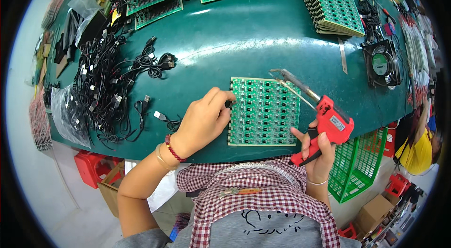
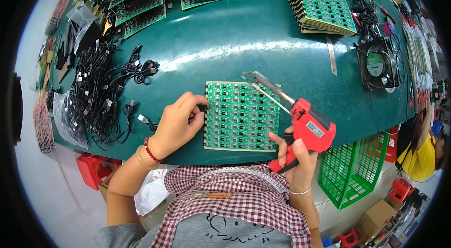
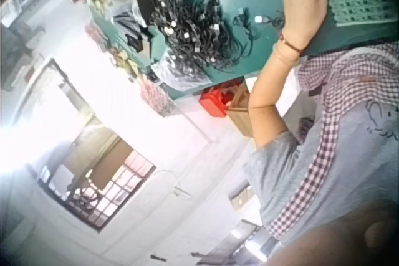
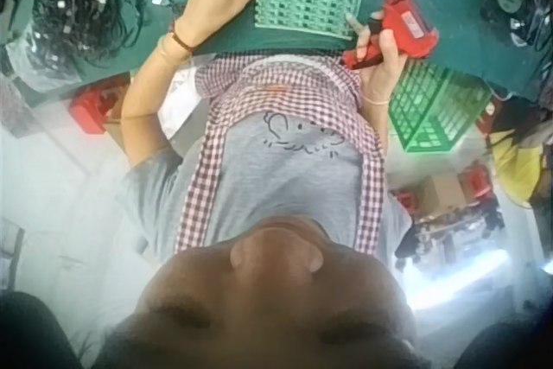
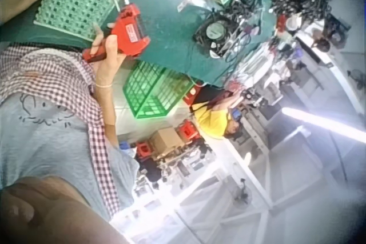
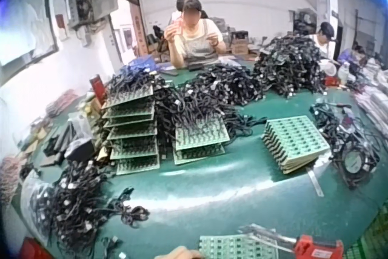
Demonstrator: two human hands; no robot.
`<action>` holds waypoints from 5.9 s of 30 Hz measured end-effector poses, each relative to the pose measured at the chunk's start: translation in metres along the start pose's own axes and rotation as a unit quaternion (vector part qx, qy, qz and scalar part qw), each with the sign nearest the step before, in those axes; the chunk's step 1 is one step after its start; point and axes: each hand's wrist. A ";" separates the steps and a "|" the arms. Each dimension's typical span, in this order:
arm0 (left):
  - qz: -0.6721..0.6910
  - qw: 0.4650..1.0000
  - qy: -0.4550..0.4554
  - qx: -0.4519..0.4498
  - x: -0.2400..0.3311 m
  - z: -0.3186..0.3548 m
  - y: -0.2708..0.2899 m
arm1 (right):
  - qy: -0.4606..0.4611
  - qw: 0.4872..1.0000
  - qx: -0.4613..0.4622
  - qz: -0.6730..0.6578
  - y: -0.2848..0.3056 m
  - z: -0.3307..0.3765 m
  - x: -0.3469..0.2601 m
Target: The person solders electrical connections on an LED circuit board using a handheld soldering iron.
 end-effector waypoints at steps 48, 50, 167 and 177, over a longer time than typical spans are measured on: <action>0.005 0.998 0.005 0.056 -0.006 0.006 0.012 | 0.011 0.992 -0.012 0.128 -0.001 0.044 -0.007; 0.027 0.998 0.014 0.048 -0.010 0.005 0.009 | -0.040 0.983 -0.023 0.176 -0.002 0.050 -0.005; -0.304 0.946 0.021 0.107 -0.054 -0.013 0.090 | 0.018 0.987 0.002 0.158 -0.008 0.059 0.017; -0.187 0.980 -0.045 0.043 -0.025 -0.011 0.094 | 0.034 0.989 0.021 0.140 -0.013 0.053 0.012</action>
Point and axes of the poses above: each hand's wrist, its own z-axis away from the middle knuckle, its own y-axis out of the back of the hand, x = y × z, and after that the axes turned 4 degrees about z, right-handed
